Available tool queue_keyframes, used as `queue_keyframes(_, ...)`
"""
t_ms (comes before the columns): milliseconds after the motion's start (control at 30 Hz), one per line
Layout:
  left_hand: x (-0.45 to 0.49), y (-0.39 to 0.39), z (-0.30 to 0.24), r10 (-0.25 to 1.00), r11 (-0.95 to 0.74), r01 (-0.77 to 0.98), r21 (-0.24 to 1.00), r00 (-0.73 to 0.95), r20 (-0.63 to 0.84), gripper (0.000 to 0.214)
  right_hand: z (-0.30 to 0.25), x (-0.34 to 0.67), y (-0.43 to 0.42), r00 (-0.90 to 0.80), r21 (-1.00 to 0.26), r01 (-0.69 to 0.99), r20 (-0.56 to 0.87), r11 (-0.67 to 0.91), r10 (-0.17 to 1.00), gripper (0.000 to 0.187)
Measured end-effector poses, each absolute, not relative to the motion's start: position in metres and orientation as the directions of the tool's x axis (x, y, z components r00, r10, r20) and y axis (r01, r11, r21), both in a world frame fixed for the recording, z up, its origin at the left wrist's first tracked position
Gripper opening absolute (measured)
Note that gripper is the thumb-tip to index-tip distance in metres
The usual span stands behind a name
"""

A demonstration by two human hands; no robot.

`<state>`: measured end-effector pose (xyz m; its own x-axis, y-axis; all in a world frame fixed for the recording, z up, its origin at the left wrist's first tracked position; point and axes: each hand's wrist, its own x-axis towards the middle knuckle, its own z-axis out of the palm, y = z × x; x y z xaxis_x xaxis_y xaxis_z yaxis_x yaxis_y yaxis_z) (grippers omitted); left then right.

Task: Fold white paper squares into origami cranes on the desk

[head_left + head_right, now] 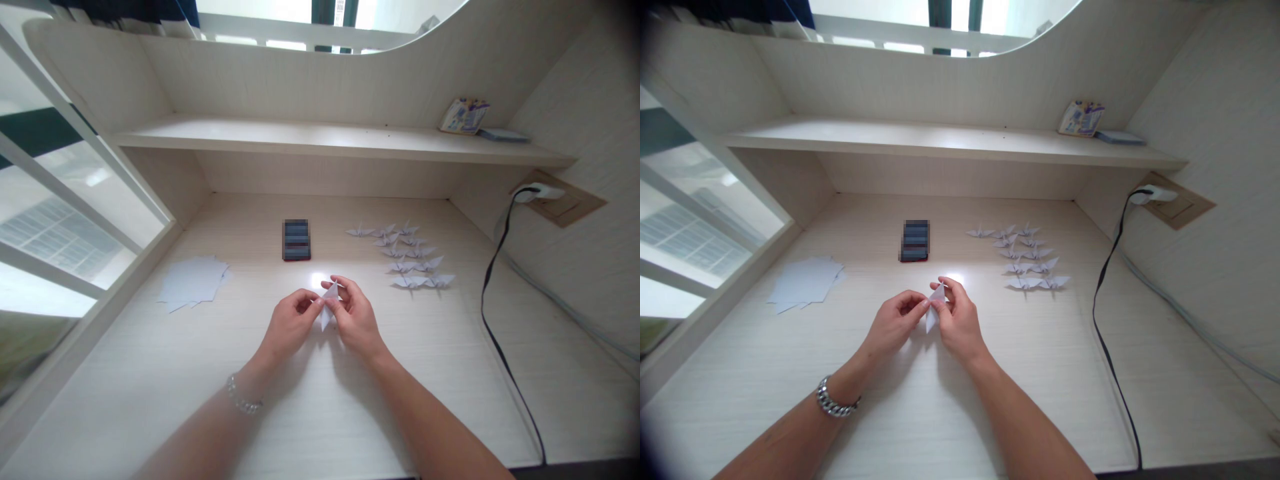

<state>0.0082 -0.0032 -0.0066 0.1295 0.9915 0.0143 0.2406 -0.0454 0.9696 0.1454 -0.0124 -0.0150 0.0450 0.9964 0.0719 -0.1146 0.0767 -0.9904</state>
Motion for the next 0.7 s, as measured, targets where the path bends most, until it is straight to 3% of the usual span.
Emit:
queue_keyframes(167, 0.0072, -0.0011, -0.0093, 0.992, -0.027, 0.170, 0.985, 0.128, 0.005, 0.023, -0.0160, 0.1478, -0.0079, 0.019, -0.978, -0.210, 0.013, 0.017, 1.000, 0.049)
queue_keyframes(300, 0.0074, -0.0014, -0.0115, 0.997, 0.018, 0.088, 0.996, 0.073, -0.024, 0.025, -0.0188, 0.1487, -0.0042, -0.051, -0.964, -0.230, -0.125, -0.134, 0.991, 0.028)
queue_keyframes(367, 0.0076, -0.0019, -0.0116, 0.995, 0.037, 0.066, 0.997, 0.095, -0.044, 0.025, -0.0188, 0.1501, -0.0039, -0.067, -0.964, -0.210, -0.153, -0.164, 0.986, 0.027)
queue_keyframes(567, 0.0063, -0.0020, -0.0097, 0.978, 0.030, 0.169, 0.985, 0.201, -0.064, 0.026, -0.0147, 0.1554, -0.0050, -0.057, -0.990, -0.018, -0.141, -0.142, 0.988, 0.029)
queue_keyframes(700, 0.0064, -0.0014, -0.0104, 0.984, 0.004, 0.177, 0.984, 0.172, -0.035, 0.027, -0.0152, 0.1539, -0.0047, -0.095, -0.978, -0.108, -0.169, -0.179, 0.981, 0.029)
